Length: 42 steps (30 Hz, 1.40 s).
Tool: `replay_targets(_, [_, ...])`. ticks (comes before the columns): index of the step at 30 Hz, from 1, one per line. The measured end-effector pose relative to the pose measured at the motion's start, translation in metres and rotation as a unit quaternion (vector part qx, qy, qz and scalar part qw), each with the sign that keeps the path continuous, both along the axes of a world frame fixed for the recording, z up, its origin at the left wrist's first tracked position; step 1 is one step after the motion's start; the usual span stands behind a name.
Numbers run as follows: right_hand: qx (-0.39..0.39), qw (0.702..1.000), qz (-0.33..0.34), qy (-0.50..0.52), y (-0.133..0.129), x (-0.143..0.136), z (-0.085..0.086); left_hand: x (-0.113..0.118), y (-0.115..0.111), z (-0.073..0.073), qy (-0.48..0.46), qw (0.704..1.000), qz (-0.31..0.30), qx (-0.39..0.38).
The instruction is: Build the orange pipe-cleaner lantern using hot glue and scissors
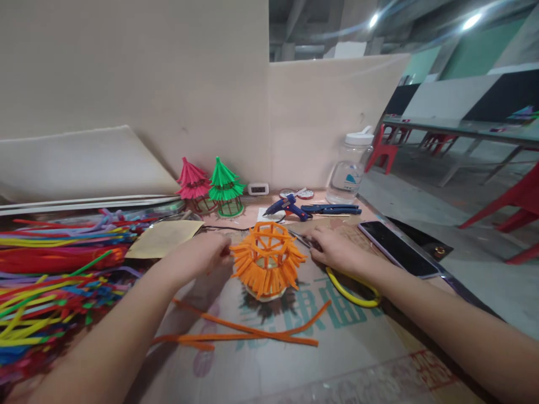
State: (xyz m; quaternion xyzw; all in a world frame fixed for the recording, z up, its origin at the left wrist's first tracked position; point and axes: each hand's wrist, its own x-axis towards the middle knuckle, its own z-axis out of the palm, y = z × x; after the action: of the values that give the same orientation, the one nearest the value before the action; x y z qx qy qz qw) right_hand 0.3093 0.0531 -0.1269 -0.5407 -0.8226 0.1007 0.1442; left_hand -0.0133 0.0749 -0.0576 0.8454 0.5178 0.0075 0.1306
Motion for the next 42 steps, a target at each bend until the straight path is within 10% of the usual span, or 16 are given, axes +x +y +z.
replay_targets(9, [0.038,0.998,0.008,0.059,-0.007,-0.013,0.018,-0.026,0.005,0.040,0.040,0.982,0.106,0.148])
replay_targets(12, [0.067,0.986,-0.025,0.150,-0.012,-0.011,0.037,-0.027,-0.003,0.054,-0.094,0.972,0.135,0.170])
replay_targets(18, [0.077,0.900,0.022,0.429,-0.049,-0.035,0.107,0.017,-0.056,0.067,-0.411,0.909,0.063,-0.024])
replay_targets(25, [0.023,0.806,0.153,0.571,-0.057,-0.084,0.127,0.047,-0.077,0.057,-0.371,0.927,-0.021,-0.052])
replay_targets(31, [0.091,0.782,0.067,0.613,-0.062,-0.060,0.135,0.024,-0.072,0.066,-0.308,0.950,-0.047,0.015])
replay_targets(37, [0.083,0.820,0.032,0.566,-0.060,-0.024,0.139,0.001,-0.042,0.057,-0.344,0.932,0.029,0.115])
replay_targets(42, [0.055,0.875,0.002,0.481,-0.049,-0.020,0.122,0.005,-0.031,0.056,-0.187,0.982,0.019,-0.004])
